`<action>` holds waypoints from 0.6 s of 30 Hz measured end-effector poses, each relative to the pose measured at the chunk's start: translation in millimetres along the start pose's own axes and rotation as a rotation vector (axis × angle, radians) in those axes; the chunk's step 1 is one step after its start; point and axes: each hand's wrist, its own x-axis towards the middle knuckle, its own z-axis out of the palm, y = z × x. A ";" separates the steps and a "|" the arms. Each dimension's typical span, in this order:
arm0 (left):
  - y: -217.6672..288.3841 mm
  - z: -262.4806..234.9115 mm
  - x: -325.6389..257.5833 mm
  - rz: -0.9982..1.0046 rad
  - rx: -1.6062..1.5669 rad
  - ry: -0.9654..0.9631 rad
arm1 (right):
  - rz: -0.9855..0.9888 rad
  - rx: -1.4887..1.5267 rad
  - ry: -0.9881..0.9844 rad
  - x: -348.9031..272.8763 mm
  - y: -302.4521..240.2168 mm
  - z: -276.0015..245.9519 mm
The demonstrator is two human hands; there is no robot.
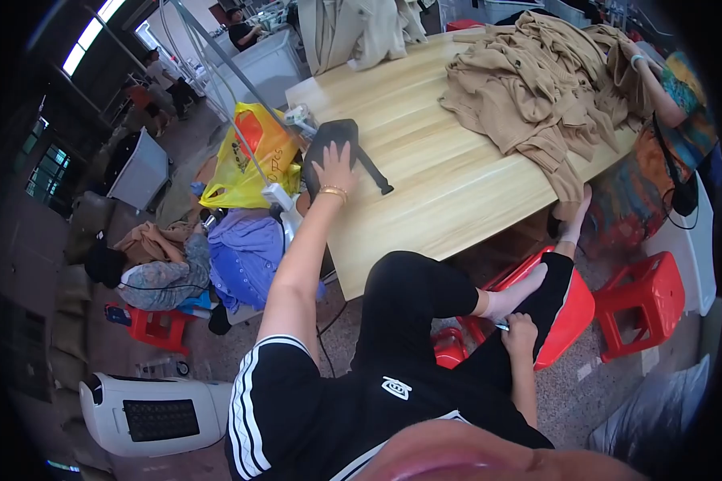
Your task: Trimming loose threads from a white knitted sweater using thread snips.
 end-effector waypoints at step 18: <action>-21.2 8.2 5.7 -0.038 0.076 -0.074 | 0.015 0.024 -0.029 -13.3 -26.0 10.3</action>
